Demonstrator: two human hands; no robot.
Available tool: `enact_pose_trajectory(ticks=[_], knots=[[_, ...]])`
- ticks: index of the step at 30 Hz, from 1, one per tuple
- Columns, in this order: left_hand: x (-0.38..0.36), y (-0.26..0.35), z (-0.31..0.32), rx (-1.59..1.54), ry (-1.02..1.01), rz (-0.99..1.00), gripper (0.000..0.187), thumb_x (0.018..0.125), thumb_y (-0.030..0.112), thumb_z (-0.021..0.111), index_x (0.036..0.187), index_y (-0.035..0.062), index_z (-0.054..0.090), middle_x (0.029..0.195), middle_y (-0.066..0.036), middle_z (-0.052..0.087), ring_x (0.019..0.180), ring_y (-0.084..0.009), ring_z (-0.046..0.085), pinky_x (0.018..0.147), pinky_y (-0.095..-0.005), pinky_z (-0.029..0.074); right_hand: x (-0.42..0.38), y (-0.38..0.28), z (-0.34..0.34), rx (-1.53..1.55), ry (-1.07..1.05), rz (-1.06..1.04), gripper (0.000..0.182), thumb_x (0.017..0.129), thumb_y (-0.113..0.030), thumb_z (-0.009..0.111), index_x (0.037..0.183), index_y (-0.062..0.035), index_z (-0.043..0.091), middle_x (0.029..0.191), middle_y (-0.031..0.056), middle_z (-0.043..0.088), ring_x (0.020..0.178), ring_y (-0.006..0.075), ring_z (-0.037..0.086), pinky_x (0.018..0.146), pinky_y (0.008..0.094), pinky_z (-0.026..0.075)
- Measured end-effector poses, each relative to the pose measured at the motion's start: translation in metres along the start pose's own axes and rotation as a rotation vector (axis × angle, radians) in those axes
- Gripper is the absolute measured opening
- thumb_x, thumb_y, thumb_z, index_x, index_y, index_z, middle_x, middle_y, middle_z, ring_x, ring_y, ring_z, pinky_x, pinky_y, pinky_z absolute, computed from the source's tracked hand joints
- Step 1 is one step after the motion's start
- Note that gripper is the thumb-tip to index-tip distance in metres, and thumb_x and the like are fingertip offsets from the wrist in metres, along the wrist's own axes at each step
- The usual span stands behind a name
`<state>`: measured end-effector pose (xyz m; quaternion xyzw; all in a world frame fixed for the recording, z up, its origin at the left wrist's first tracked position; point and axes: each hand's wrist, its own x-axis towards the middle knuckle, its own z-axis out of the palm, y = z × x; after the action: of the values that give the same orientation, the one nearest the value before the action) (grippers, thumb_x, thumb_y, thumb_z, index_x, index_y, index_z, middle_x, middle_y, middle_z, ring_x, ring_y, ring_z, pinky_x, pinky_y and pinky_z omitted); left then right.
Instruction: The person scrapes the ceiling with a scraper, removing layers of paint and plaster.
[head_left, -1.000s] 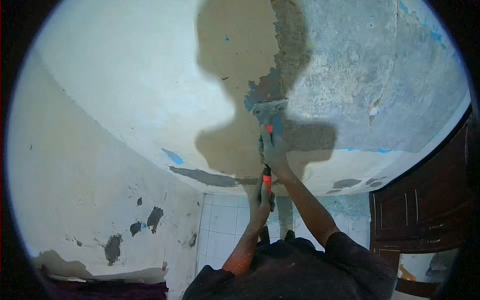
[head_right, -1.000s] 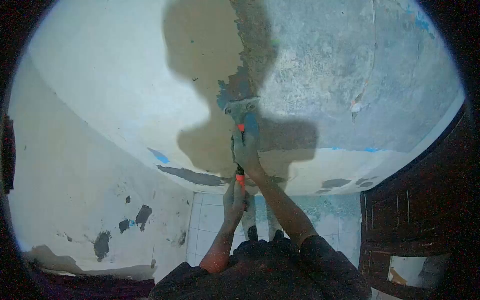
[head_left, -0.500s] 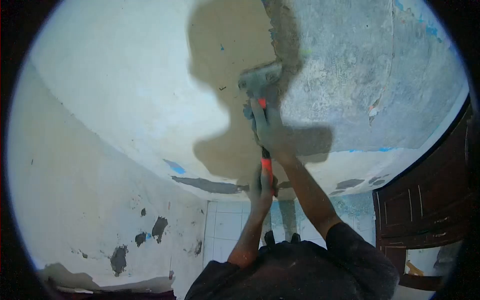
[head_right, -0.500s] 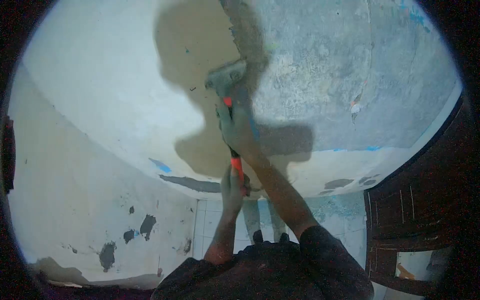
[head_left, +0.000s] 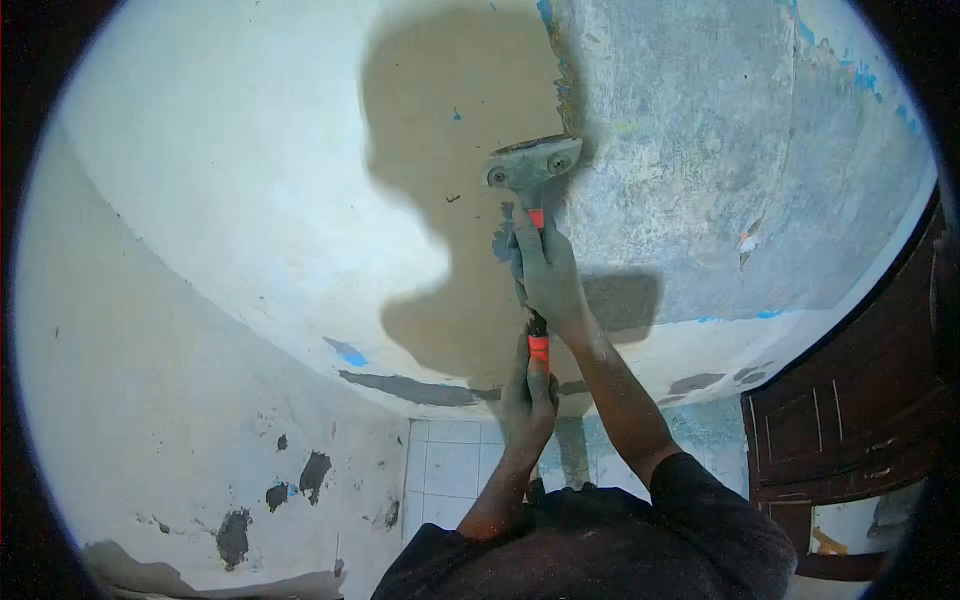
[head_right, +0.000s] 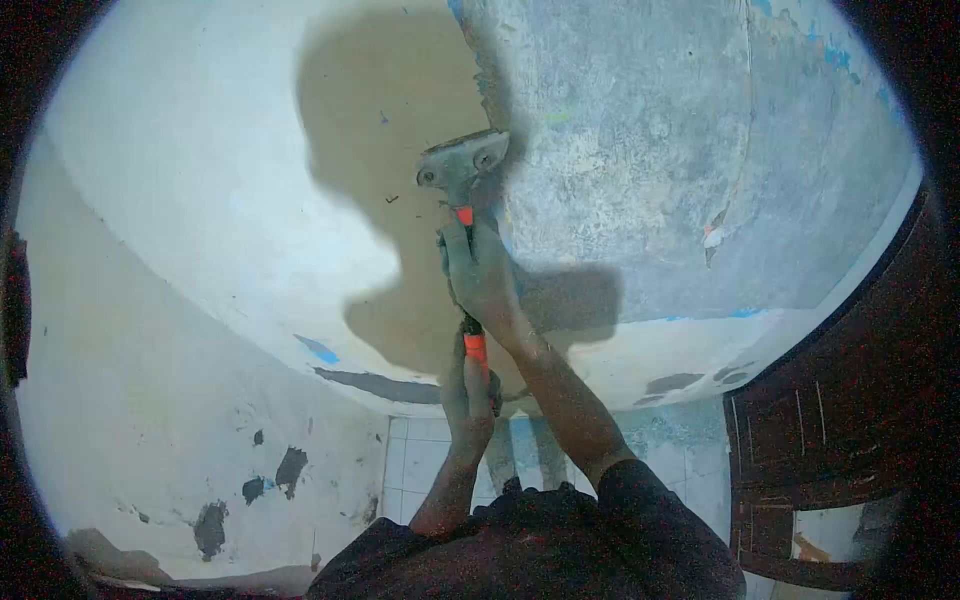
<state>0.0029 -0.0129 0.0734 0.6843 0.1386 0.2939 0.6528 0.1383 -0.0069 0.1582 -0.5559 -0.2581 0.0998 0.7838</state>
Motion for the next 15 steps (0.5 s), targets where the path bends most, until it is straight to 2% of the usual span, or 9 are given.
enact_pose_trajectory(ticks=[2,5,6,8,9,10,11,12,15], knots=[[0.000,-0.011,-0.003,-0.040,-0.005,-0.033,0.050,0.096,0.033,0.037,0.136,0.0025,0.033,0.065,0.001,0.044,0.050,-0.0059,0.040,0.045,-0.0213,0.035,-0.005,-0.006,0.003,-0.015,0.013,-0.032,0.029,0.096,-0.032,0.042,0.078,-0.0097,0.047,0.052,-0.0050,0.037,0.038,0.0040,0.032,0.035,0.0218,0.028],[-0.020,-0.054,-0.009,-0.010,0.003,-0.073,0.049,0.096,0.032,0.038,0.136,0.0031,0.033,0.065,0.000,0.045,0.051,-0.0057,0.041,0.045,-0.0213,0.035,-0.019,0.035,-0.004,0.007,0.040,-0.006,0.024,0.096,-0.028,0.042,0.082,-0.0092,0.048,0.052,-0.0049,0.038,0.038,0.0039,0.033,0.035,0.0214,0.029],[-0.029,-0.053,-0.006,0.006,0.045,-0.059,0.044,0.096,0.031,0.038,0.126,-0.0007,0.042,0.065,0.000,0.046,0.050,-0.0062,0.041,0.045,-0.0215,0.036,-0.029,0.051,-0.008,0.010,0.041,-0.009,0.024,0.096,-0.028,0.042,0.082,-0.0092,0.048,0.052,-0.0049,0.038,0.038,0.0039,0.033,0.035,0.0214,0.029],[-0.041,-0.070,-0.013,0.044,0.036,-0.098,0.044,0.096,0.032,0.038,0.125,-0.0009,0.043,0.064,0.000,0.046,0.051,-0.0063,0.042,0.045,-0.0217,0.036,-0.044,0.075,-0.014,-0.092,0.078,0.072,0.021,0.095,-0.025,0.043,0.083,-0.0095,0.047,0.052,-0.0050,0.038,0.038,0.0041,0.034,0.035,0.0217,0.030],[-0.041,-0.072,-0.014,0.080,0.029,-0.150,0.044,0.096,0.033,0.038,0.124,-0.0010,0.043,0.064,-0.001,0.046,0.052,-0.0063,0.043,0.045,-0.0219,0.037,-0.040,0.074,-0.011,-0.093,0.078,0.072,0.021,0.095,-0.025,0.043,0.083,-0.0095,0.047,0.052,-0.0050,0.038,0.038,0.0041,0.034,0.035,0.0217,0.030],[-0.039,-0.076,-0.015,0.147,0.046,-0.056,0.045,0.095,0.034,0.039,0.122,-0.0021,0.044,0.062,-0.001,0.047,0.051,-0.0066,0.044,0.044,-0.0229,0.037,-0.035,0.074,-0.007,-0.083,0.103,-0.011,0.020,0.095,-0.025,0.043,0.083,-0.0094,0.047,0.052,-0.0050,0.038,0.038,0.0043,0.034,0.035,0.0218,0.030],[-0.039,-0.080,-0.017,0.149,0.045,-0.074,0.045,0.095,0.034,0.039,0.122,-0.0021,0.044,0.062,-0.001,0.047,0.051,-0.0066,0.044,0.044,-0.0229,0.037,-0.033,0.073,-0.006,-0.075,0.130,-0.086,0.020,0.095,-0.025,0.044,0.083,-0.0093,0.047,0.051,-0.0051,0.038,0.038,0.0045,0.035,0.035,0.0219,0.030],[-0.031,-0.071,-0.015,0.102,0.048,-0.045,0.047,0.095,0.036,0.039,0.122,-0.0025,0.044,0.063,-0.002,0.048,0.051,-0.0067,0.044,0.043,-0.0232,0.037,-0.028,0.055,-0.006,-0.071,0.061,0.041,0.022,0.095,-0.027,0.044,0.082,-0.0095,0.047,0.051,-0.0050,0.038,0.038,0.0046,0.035,0.035,0.0217,0.030],[-0.011,-0.022,-0.005,0.038,0.077,-0.017,0.049,0.095,0.038,0.038,0.119,-0.0036,0.044,0.063,-0.002,0.049,0.050,-0.0069,0.045,0.042,-0.0236,0.037,-0.012,0.003,0.009,-0.034,0.033,0.100,0.025,0.095,-0.030,0.044,0.080,-0.0099,0.047,0.051,-0.0048,0.037,0.038,0.0048,0.034,0.035,0.0219,0.029]])
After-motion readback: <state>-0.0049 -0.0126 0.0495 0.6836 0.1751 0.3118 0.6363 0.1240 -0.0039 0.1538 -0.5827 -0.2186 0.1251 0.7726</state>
